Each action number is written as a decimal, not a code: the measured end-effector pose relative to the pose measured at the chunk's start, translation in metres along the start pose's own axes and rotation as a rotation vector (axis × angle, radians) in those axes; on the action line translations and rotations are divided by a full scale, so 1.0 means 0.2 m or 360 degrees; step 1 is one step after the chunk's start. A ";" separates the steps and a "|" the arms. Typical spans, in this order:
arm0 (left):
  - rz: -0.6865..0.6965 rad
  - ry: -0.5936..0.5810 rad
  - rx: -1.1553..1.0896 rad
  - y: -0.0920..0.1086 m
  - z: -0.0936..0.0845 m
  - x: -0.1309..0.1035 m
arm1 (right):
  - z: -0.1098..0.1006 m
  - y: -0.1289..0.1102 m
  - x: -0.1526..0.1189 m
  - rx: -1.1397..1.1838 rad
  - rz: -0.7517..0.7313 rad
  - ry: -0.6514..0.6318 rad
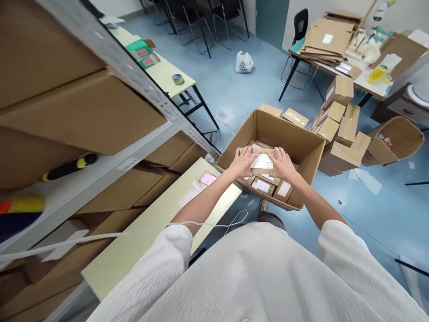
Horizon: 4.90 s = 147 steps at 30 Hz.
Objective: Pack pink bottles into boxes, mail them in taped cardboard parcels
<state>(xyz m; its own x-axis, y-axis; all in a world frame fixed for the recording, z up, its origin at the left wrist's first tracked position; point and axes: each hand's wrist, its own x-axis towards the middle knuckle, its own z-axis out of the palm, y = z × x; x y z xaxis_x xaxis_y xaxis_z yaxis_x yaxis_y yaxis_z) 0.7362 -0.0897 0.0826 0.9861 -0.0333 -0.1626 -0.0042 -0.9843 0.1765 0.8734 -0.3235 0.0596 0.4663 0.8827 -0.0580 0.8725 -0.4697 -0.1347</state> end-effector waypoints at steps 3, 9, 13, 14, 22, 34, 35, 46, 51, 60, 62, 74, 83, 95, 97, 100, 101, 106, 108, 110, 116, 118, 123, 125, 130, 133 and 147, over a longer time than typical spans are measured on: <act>0.0121 -0.0100 -0.0009 0.07 0.15 0.18 | 0.13 0.09 -0.08 0.0010 0.0167 -0.0107; 0.0388 -0.0387 -0.0033 0.18 0.46 0.43 | 0.38 0.10 -0.24 -0.0013 0.0568 -0.0424; 0.0349 -0.0300 -0.0139 0.22 0.55 0.56 | 0.45 0.19 -0.26 0.0104 0.0907 -0.0465; 0.0313 -0.0278 -0.0171 0.22 0.56 0.58 | 0.46 0.22 -0.25 0.0152 0.1015 -0.0473; 0.0000 -0.0339 -0.0237 0.11 0.61 0.56 | 0.63 0.32 -0.10 0.0453 0.1143 -0.0449; -0.0419 -0.0306 -0.0314 -0.28 0.55 0.20 | 0.99 -0.26 0.42 0.0803 0.0645 -0.0316; -0.0441 -0.0299 -0.0316 -0.30 0.55 0.17 | 1.00 -0.28 0.46 0.0839 0.0610 -0.0382; -0.0434 -0.0337 -0.0303 -0.37 0.53 -0.08 | 1.00 -0.32 0.40 0.0944 0.0544 -0.0541; -0.0351 -0.0254 -0.0287 -0.34 0.43 -0.16 | 0.85 -0.36 0.30 0.0891 0.0551 -0.0433; -0.0416 -0.0023 -0.0356 -0.16 0.34 -0.41 | 0.56 -0.44 0.24 0.0957 0.0194 -0.0193; -0.0511 0.0040 -0.0375 -0.12 0.34 -0.49 | 0.52 -0.46 0.27 0.0976 0.0066 -0.0166; -0.1272 0.0239 -0.0533 0.25 0.51 -1.07 | 0.49 -0.80 0.23 0.1023 -0.0726 -0.0351; -0.1790 0.0430 -0.0553 0.56 0.56 -1.74 | 0.49 -1.40 0.06 0.0936 -0.1186 -0.0586; -0.2349 0.0778 -0.0520 1.23 0.86 -2.91 | 0.66 -2.52 -0.72 0.1020 -0.1822 -0.0818; -0.2487 0.0827 -0.0532 1.36 0.94 -3.11 | 0.72 -2.71 -0.90 0.1048 -0.1946 -0.0879; -0.2705 0.0909 -0.0554 1.57 1.05 -3.36 | 0.79 -2.97 -1.15 0.1019 -0.2156 -0.0983; -0.2771 0.0941 -0.0564 1.64 1.09 -3.43 | 0.82 -3.05 -1.24 0.0993 -0.2228 -0.1020; -0.3127 0.1123 -0.0593 2.01 1.24 -3.69 | 0.90 -3.43 -1.64 0.0850 -0.2565 -0.1247; -0.3290 0.1168 -0.0622 2.15 1.30 -3.76 | 0.93 -3.55 -1.79 0.0784 -0.2697 -0.1341; -0.3442 0.1196 -0.0648 2.26 1.35 -3.81 | 0.97 -3.66 -1.94 0.0725 -0.2815 -0.1423; -0.3849 0.1312 -0.0675 2.49 1.45 -3.97 | 1.06 -3.94 -2.27 0.0613 -0.3088 -0.1665; -0.3961 0.1362 -0.0678 2.54 1.47 -4.01 | 1.09 -4.03 -2.35 0.0582 -0.3158 -0.1740; -0.4214 0.1432 -0.0723 2.60 1.52 -4.06 | 1.14 -4.20 -2.49 0.0457 -0.3315 -0.1849; -0.4276 0.1453 -0.0762 2.62 1.54 -4.06 | 1.16 -4.24 -2.54 0.0403 -0.3363 -0.1887; -0.4363 0.1539 -0.0805 2.69 1.61 -4.10 | 1.20 -4.28 -2.67 0.0319 -0.3428 -0.1943; -0.4366 0.1572 -0.0815 2.74 1.66 -4.14 | 1.22 -4.29 -2.74 0.0294 -0.3443 -0.1930; -0.4331 0.2021 -0.0993 2.86 1.90 -4.52 | 1.26 -4.37 -2.97 0.0168 -0.3209 -0.1948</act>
<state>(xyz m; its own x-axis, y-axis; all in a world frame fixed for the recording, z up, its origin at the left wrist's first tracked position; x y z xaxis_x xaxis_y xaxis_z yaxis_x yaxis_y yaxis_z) -0.2202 -0.6887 -0.0375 -0.9556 0.2040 -0.2128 0.0262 0.7778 0.6279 -0.2022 -0.4338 -0.0378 -0.9324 -0.3195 -0.1688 -0.0725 0.6229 -0.7789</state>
